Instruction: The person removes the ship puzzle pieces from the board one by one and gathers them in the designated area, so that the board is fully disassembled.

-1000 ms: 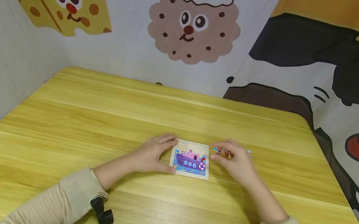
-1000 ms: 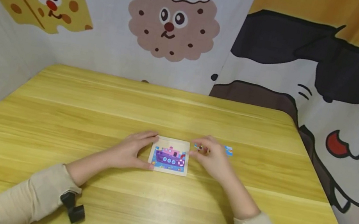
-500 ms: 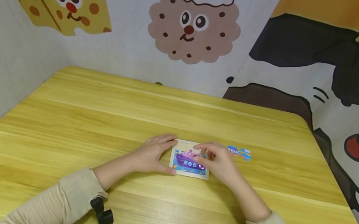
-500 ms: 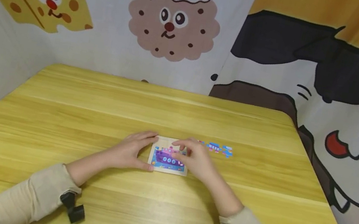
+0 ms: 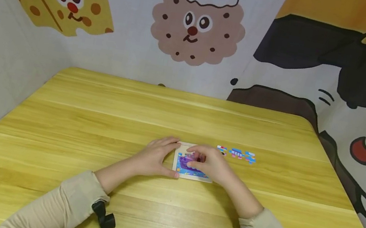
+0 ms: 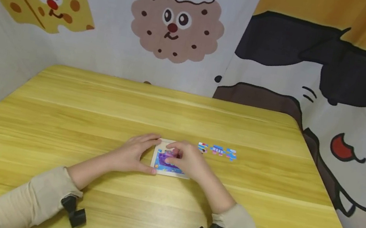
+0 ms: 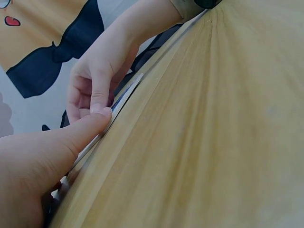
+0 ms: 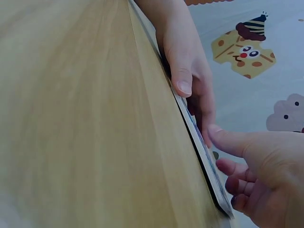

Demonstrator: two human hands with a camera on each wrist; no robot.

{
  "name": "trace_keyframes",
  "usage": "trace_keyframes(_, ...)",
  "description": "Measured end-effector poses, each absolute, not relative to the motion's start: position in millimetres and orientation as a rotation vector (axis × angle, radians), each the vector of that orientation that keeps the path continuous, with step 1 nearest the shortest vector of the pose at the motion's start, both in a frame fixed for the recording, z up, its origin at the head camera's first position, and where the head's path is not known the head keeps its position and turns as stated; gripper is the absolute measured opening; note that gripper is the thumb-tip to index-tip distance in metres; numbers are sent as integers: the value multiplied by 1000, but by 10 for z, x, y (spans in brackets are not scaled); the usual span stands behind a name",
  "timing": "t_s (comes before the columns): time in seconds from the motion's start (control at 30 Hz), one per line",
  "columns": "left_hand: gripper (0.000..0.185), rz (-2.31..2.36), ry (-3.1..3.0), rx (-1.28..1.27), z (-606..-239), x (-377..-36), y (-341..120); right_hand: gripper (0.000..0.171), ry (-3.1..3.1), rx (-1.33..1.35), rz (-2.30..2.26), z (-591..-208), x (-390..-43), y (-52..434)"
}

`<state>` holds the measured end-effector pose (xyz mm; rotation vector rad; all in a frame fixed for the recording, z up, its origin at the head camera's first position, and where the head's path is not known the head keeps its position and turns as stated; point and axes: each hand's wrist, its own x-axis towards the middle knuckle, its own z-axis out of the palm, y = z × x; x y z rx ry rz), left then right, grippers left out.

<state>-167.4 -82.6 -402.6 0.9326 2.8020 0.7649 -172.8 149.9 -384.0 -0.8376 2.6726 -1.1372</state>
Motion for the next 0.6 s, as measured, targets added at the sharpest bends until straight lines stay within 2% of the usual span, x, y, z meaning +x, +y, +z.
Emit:
trace_keyframes(0.43, 100, 765, 2809, 943, -4016, -1668, -824, 33, 2752, -870, -1011, -3869, -1741, 1463)
trace_keyframes(0.6, 93, 769, 2814, 945, -4021, -1666, -820, 33, 2750, -873, -966, -3864, -1740, 1465)
